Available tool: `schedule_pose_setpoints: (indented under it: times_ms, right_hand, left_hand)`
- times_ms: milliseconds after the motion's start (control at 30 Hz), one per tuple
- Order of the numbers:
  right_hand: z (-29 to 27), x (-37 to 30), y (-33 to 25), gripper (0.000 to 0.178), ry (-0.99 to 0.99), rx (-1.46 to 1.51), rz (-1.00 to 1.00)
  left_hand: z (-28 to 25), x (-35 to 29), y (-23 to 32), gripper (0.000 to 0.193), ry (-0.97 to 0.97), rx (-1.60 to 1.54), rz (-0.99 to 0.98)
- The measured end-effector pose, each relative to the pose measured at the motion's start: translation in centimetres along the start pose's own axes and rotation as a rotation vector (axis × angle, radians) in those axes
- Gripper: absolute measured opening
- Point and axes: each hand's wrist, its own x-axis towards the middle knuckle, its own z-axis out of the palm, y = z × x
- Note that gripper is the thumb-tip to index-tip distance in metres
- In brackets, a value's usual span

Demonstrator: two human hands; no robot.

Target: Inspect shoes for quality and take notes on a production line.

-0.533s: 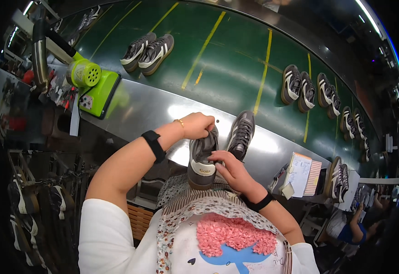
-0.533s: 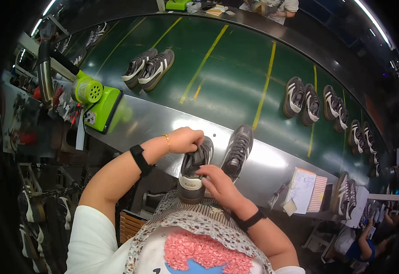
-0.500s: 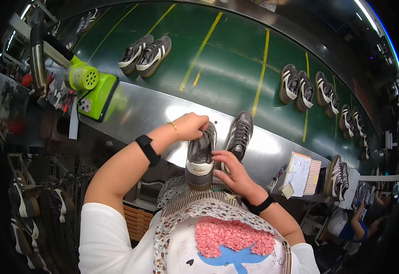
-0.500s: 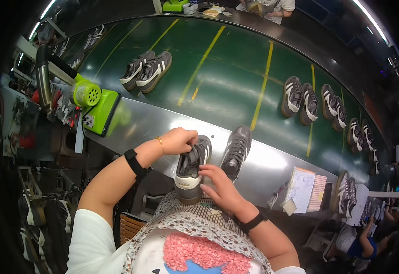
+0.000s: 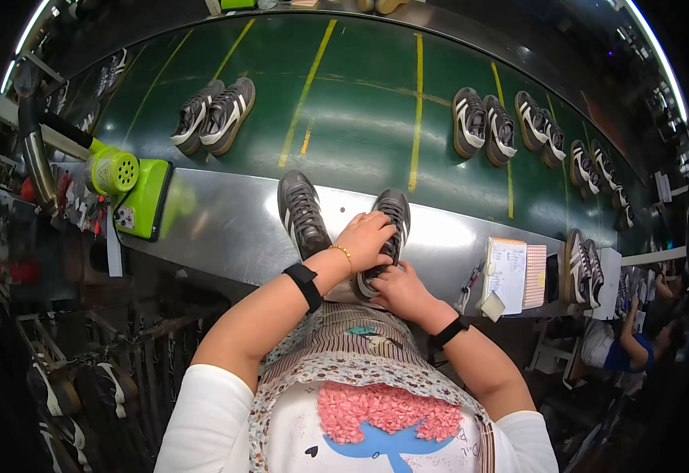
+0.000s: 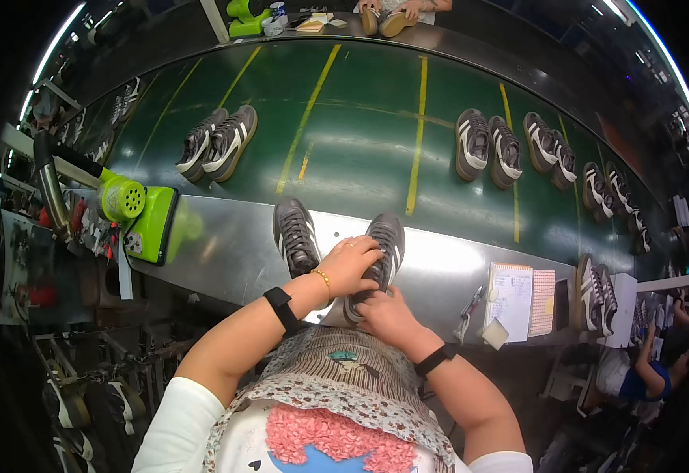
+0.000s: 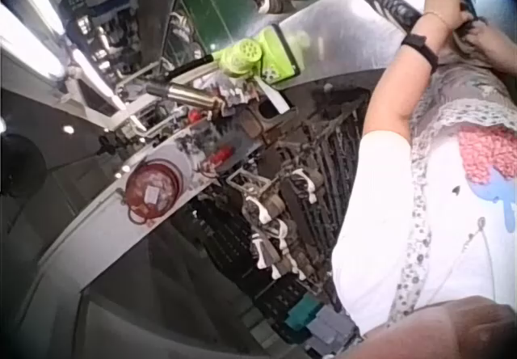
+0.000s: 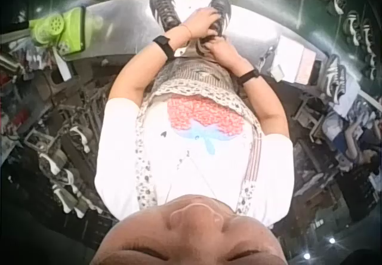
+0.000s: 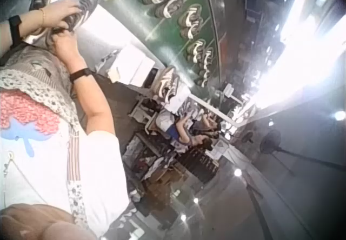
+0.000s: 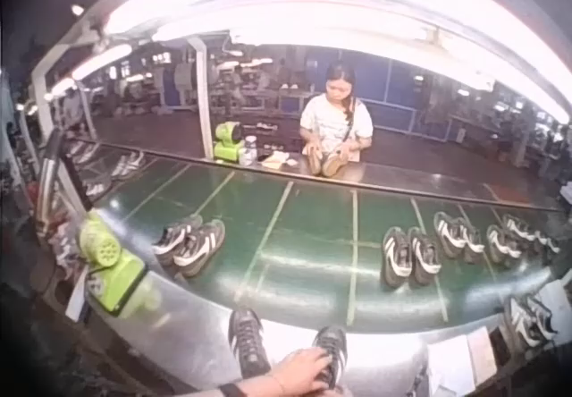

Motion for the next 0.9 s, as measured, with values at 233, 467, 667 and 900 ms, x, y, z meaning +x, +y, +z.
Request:
schedule_pose_setpoints:
  times_ms: [233, 467, 667, 900]
  right_hand:
    - [-7.2, 1.1, -3.0, 0.032, 0.069, 0.245, -0.072]
    - [-7.2, 0.6, -5.1, 0.032, 0.069, 0.482, -0.028]
    - [-5.9, -0.5, -5.9, 0.030, 0.122, 0.597, 0.004]
    - [-6.5, -2.5, -7.1, 0.028, 0.098, 0.570, -0.043]
  left_hand:
    - [-5.8, 3.3, -4.3, 0.035, -0.598, -0.339, 0.061]
    - [-5.4, 4.6, 0.3, 0.024, -0.914, 0.327, 0.185]
    - [-5.7, 3.4, -3.2, 0.022, -0.736, -0.242, 0.111]
    - [-6.4, 1.6, -2.1, 0.021, -0.758, -0.442, -0.049]
